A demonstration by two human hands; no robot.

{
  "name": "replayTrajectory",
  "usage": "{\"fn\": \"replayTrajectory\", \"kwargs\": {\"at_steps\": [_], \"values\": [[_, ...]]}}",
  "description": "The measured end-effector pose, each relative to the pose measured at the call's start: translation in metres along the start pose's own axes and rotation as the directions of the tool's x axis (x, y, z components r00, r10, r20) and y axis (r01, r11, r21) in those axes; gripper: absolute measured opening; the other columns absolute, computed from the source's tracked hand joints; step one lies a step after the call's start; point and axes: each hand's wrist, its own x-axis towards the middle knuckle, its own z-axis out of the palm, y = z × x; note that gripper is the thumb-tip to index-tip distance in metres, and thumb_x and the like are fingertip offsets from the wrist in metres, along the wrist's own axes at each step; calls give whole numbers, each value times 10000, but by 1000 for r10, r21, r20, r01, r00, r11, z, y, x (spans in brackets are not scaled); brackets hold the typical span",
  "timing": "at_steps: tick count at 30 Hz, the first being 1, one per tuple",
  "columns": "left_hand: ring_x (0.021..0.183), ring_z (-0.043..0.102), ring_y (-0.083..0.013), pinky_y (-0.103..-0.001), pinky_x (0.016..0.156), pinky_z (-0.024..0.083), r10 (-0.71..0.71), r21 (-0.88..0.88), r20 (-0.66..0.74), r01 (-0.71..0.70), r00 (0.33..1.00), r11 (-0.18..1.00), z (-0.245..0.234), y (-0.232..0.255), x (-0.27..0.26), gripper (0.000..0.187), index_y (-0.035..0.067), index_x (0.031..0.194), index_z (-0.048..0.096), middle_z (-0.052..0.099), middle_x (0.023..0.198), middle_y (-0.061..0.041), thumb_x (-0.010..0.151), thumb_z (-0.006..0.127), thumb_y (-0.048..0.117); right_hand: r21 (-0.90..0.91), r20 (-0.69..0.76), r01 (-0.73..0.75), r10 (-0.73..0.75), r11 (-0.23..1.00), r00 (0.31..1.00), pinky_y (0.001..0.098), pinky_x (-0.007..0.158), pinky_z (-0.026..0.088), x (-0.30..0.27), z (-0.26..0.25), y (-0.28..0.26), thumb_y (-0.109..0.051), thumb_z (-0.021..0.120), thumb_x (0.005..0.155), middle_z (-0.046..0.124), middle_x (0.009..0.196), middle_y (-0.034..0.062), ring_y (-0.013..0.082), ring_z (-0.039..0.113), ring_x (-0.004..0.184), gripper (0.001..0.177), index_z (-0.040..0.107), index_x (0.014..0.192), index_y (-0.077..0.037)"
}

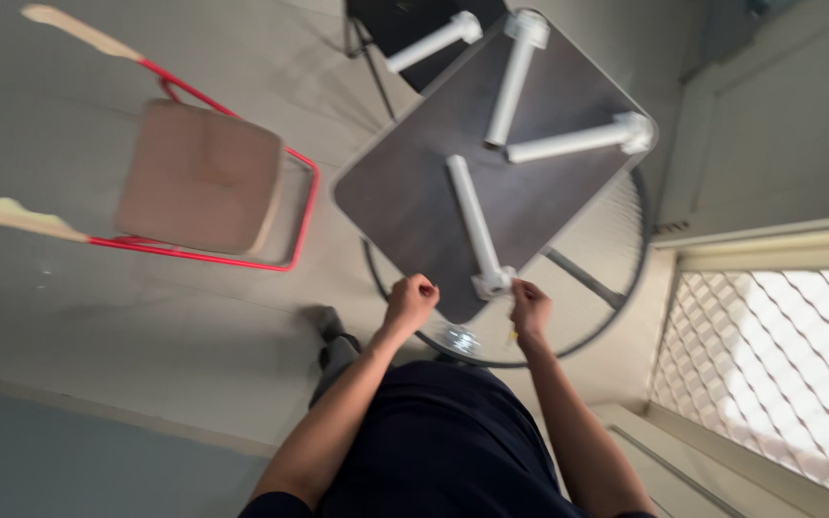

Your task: The person assembles white plastic table legs onto a dark tabletop using a screwdriver. They position each leg, insert screws, and tighten them one at a time. The person moves between the table and a nearby chair to access parts and tools.

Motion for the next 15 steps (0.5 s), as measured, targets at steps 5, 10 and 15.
{"fn": "replayTrajectory", "kwargs": {"at_steps": [5, 10, 15], "values": [[794, 743, -276, -374, 710, 572, 51, -13, 48, -50, 998, 999, -88, -46, 1, 177, 7, 859, 720, 753, 842, -138, 881, 738, 181, -110, -216, 16, -40, 994, 976, 308, 470, 465, -17, 36, -18, -293, 748, 954, 701, 791, 89, 133, 551, 532, 313, 775, 1085, -10], [798, 750, -253, -360, 703, 579, 111, -82, 48, -107, 993, 991, -182, -92, -4, 165, 7, 913, 713, 752, 867, -119, 903, 709, 172, -197, -385, 7, -84, 980, 919, 346, 635, 522, -53, 63, -37, -268, 752, 958, 719, 867, 139, 187, 637, 688, 301, 764, 1115, -12], [720, 742, -200, -354, 681, 559, -142, -59, 168, 153, 976, 986, -251, -106, -6, 190, 38, 983, 709, 759, 795, -108, 986, 652, 219, -380, -481, 168, -349, 910, 804, 382, 808, 548, -91, 102, -48, -208, 757, 938, 746, 1013, 171, 256, 716, 907, 283, 745, 1135, -6]]}}
